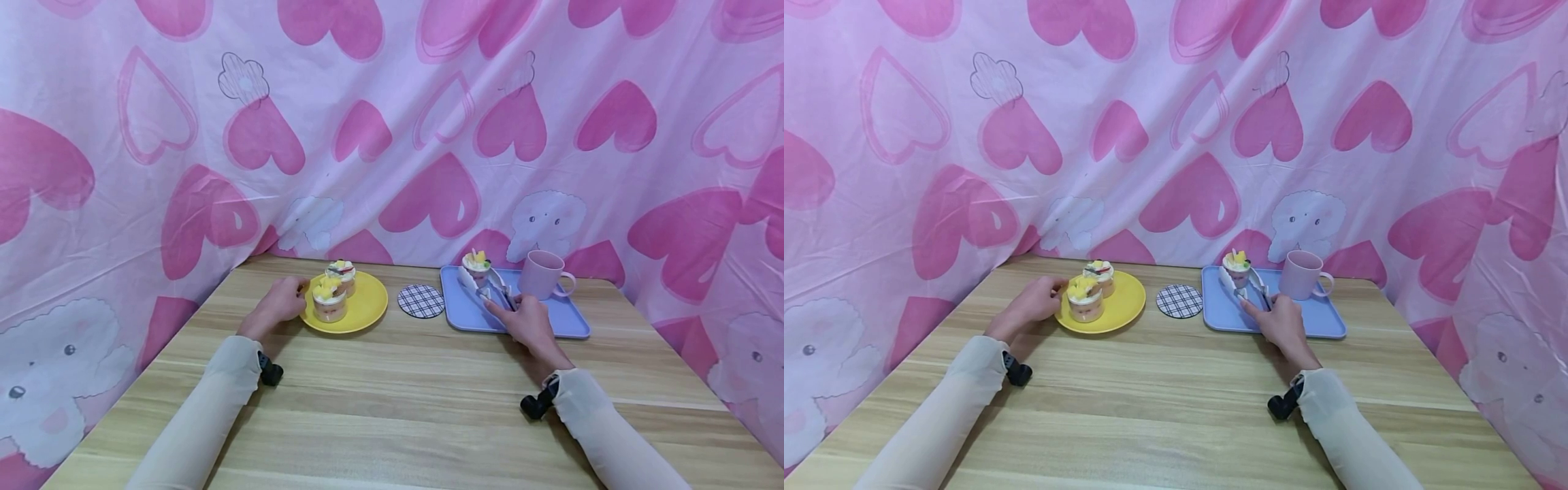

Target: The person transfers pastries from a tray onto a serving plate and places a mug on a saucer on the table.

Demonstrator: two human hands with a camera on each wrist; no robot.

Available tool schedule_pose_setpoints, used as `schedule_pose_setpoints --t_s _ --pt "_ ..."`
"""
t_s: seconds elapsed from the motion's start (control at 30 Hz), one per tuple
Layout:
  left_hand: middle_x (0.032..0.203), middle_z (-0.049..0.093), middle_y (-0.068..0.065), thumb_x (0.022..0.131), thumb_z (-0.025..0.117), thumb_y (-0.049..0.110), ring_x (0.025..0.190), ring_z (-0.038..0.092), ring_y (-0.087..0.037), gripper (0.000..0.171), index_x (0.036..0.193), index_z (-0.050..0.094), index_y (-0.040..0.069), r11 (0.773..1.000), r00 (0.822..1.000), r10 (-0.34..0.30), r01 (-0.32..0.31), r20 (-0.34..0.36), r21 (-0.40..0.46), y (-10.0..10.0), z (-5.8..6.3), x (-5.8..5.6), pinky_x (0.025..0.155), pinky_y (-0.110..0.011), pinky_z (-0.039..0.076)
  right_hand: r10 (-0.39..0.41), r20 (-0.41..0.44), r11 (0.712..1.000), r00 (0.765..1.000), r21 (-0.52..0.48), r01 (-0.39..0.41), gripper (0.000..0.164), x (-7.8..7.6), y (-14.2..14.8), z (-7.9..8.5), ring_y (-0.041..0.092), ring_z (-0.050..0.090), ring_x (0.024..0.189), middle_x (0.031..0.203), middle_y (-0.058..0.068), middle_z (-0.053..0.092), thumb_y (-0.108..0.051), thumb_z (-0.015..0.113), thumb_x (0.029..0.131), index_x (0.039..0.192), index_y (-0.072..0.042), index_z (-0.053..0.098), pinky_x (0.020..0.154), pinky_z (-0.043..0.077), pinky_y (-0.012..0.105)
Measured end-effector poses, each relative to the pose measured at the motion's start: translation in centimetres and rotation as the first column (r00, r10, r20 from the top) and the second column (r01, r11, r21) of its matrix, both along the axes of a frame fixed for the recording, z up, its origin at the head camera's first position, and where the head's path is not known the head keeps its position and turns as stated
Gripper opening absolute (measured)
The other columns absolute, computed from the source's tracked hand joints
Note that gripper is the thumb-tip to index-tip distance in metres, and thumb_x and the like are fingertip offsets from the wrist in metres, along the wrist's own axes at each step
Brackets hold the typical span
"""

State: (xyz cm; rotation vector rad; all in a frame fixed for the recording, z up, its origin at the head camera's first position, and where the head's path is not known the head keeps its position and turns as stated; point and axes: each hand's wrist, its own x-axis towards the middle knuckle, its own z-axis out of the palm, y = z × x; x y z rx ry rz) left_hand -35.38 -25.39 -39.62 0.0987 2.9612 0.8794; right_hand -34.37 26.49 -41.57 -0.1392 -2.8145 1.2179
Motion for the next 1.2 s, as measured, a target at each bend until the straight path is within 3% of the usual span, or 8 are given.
schedule_pose_setpoints --t_s 0.93,1.2 --pt "0.162 0.048 -0.032 0.099 0.053 -0.002 0.105 0.060 -0.032 0.063 0.161 0.042 -0.008 1.000 1.000 -0.003 0.003 0.020 0.008 -0.1 0.0 -0.2 0.072 -0.029 0.049 0.047 -0.025 0.999 0.999 0.023 -0.046 0.092 -0.1 -0.9 0.0 0.025 0.063 0.071 0.098 0.017 0.059 -0.070 0.075 0.090 0.140 0.005 0.056 0.057 0.053 0.032" --pt "0.163 0.048 -0.031 0.100 0.054 -0.001 0.115 0.059 -0.035 0.063 0.161 0.042 -0.007 1.000 1.000 0.009 -0.009 0.021 -0.005 0.0 0.1 0.0 0.082 -0.031 0.052 0.064 -0.078 0.997 0.995 0.054 -0.060 0.088 0.2 -1.6 -0.2 0.024 0.064 0.078 0.106 0.020 0.064 -0.068 0.075 0.092 0.136 0.006 0.058 0.060 0.054 0.030"
